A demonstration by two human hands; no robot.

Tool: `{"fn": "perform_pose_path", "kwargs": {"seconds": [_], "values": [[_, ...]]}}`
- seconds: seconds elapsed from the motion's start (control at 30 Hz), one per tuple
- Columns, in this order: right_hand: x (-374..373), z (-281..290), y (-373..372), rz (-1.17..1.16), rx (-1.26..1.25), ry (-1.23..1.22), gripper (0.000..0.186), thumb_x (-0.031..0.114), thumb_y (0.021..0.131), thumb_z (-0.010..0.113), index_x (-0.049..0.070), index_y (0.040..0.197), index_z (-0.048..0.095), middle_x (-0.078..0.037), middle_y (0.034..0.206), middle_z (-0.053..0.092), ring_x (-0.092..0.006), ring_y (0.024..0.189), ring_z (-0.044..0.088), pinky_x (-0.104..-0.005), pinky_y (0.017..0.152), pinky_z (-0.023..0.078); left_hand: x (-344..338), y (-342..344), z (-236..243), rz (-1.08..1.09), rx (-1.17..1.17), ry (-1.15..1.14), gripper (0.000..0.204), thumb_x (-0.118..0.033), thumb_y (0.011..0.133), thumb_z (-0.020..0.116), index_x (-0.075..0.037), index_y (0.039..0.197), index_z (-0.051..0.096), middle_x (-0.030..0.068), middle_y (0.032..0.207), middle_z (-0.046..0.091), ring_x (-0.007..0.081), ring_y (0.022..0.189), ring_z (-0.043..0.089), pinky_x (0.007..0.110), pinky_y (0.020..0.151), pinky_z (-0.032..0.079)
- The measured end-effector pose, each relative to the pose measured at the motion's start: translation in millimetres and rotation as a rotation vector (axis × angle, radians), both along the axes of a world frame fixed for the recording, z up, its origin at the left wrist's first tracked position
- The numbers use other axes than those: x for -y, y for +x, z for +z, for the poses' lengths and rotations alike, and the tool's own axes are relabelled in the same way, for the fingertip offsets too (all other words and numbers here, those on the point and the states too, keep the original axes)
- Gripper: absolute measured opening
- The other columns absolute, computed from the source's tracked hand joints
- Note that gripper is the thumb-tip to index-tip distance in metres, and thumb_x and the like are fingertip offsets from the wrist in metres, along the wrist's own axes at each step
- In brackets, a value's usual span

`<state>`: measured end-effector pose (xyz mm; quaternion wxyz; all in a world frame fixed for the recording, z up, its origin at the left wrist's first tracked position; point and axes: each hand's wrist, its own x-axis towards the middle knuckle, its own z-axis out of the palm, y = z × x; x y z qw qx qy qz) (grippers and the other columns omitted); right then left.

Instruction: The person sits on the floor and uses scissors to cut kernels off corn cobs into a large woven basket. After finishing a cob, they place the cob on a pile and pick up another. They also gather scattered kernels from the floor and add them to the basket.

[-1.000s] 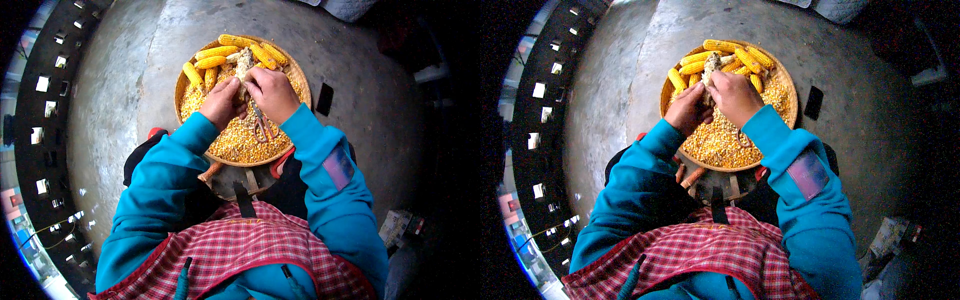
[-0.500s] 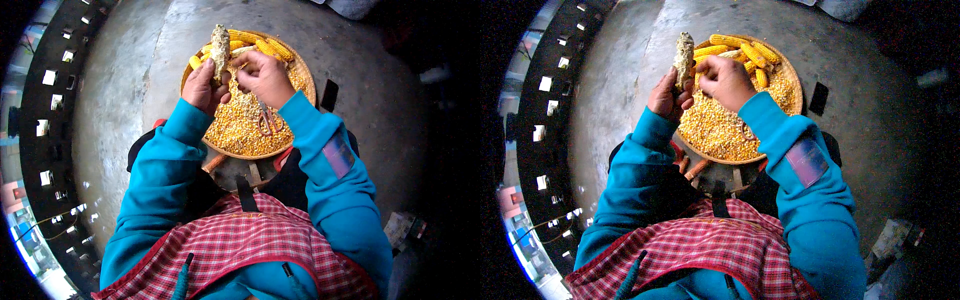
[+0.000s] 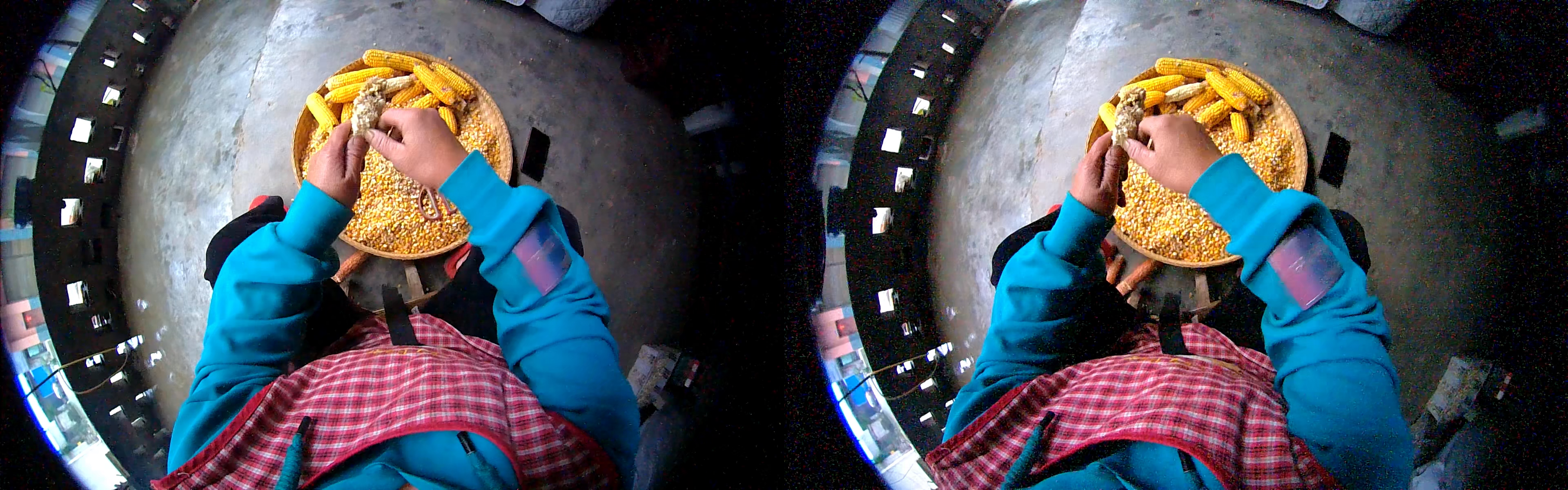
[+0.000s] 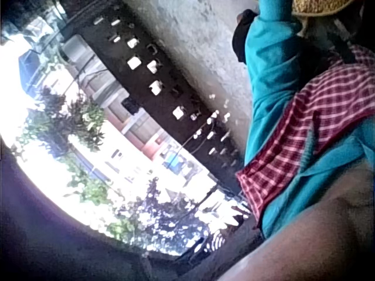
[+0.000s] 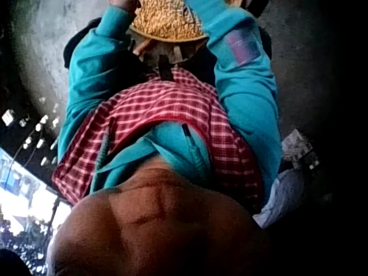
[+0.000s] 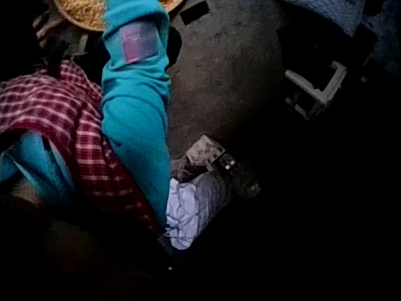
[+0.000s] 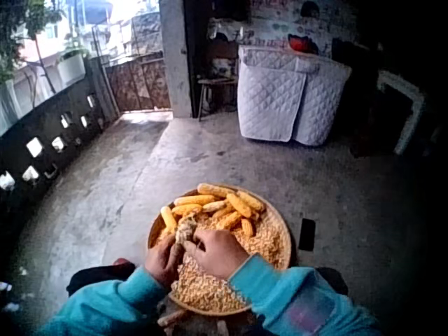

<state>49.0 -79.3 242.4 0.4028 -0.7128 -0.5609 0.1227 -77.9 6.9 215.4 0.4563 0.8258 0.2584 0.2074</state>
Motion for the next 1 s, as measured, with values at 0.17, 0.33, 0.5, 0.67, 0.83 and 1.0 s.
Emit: {"fn": "perform_pose_path", "kwargs": {"seconds": [0.17, 0.33, 0.5, 0.67, 0.83, 1.0], "values": [[3.8, -6.3, 4.7, 0.02, -0.261, -0.098, 0.028, 0.024, 0.074, 0.054, -0.001, 0.063, 0.055, -0.018, 0.057, 0.052, -0.0308, 0.053, 0.053, -0.039, 0.051, 0.041, 3.5, 1.2, -4.5, -0.053, 0.08, 0.232, 0.028, -0.019, 0.083, 0.042, -0.004, 0.106, 0.042, 0.0242, 0.083, 0.053, 0.0397, 0.074, 0.052, 0.043, 0.06, 0.042], [10.6, 7.9, 4.3, 0.166, -0.636, -0.167, 0.022, 0.019, 0.081, 0.049, 0.002, 0.068, 0.054, -0.001, 0.051, 0.05, -0.0071, 0.043, 0.049, -0.0192, 0.038, 0.038, 1.9, -9.9, 8.1, -0.093, -0.023, -0.201, 0.029, -0.023, 0.084, 0.042, -0.004, 0.107, 0.041, 0.0162, 0.072, 0.053, 0.0285, 0.058, 0.054, 0.036, 0.048, 0.045], [12.4, 9.1, 22.1, 0.106, -0.678, -0.222, 0.023, 0.022, 0.078, 0.052, 0.001, 0.07, 0.057, -0.003, 0.054, 0.053, -0.0088, 0.045, 0.051, -0.0209, 0.04, 0.042, 3.6, -18.4, 14.2, -0.097, 0.11, -0.855, 0.028, -0.026, 0.086, 0.038, -0.003, 0.101, 0.043, 0.0035, 0.061, 0.046, 0.0141, 0.044, 0.048, 0.028, 0.038, 0.044], [15.6, 5.6, 17.4, 0.173, -0.573, -0.217, 0.013, 0.013, 0.076, 0.056, 0.0, 0.078, 0.057, -0.003, 0.061, 0.054, -0.0077, 0.05, 0.051, -0.0197, 0.044, 0.042, 2.6, -20.5, 12.6, -0.104, 0.112, -0.968, 0.03, -0.028, 0.086, 0.039, -0.002, 0.101, 0.043, 0.0045, 0.061, 0.047, 0.0144, 0.044, 0.048, 0.029, 0.037, 0.043], [18.8, 2.8, 22.8, 0.116, -0.232, -0.229, 0.014, 0.011, 0.07, 0.06, -0.001, 0.077, 0.057, -0.006, 0.064, 0.057, -0.0113, 0.057, 0.054, -0.0242, 0.053, 0.045, 3.9, -25.4, 18.0, -0.038, 0.106, -0.79, 0.032, -0.024, 0.085, 0.041, -0.002, 0.108, 0.041, 0.0046, 0.067, 0.05, 0.0122, 0.048, 0.048, 0.026, 0.041, 0.043], [29.0, -6.1, 36.1, -0.01, 0.035, -0.235, 0.016, 0.013, 0.067, 0.06, 0.0, 0.076, 0.058, -0.009, 0.069, 0.059, -0.0162, 0.062, 0.057, -0.0273, 0.059, 0.045, -15.2, -94.6, 61.4, 0.136, -0.033, -0.15, 0.033, -0.019, 0.084, 0.044, -0.004, 0.113, 0.042, 0.0041, 0.076, 0.053, 0.0114, 0.051, 0.049, 0.022, 0.042, 0.04]]}}
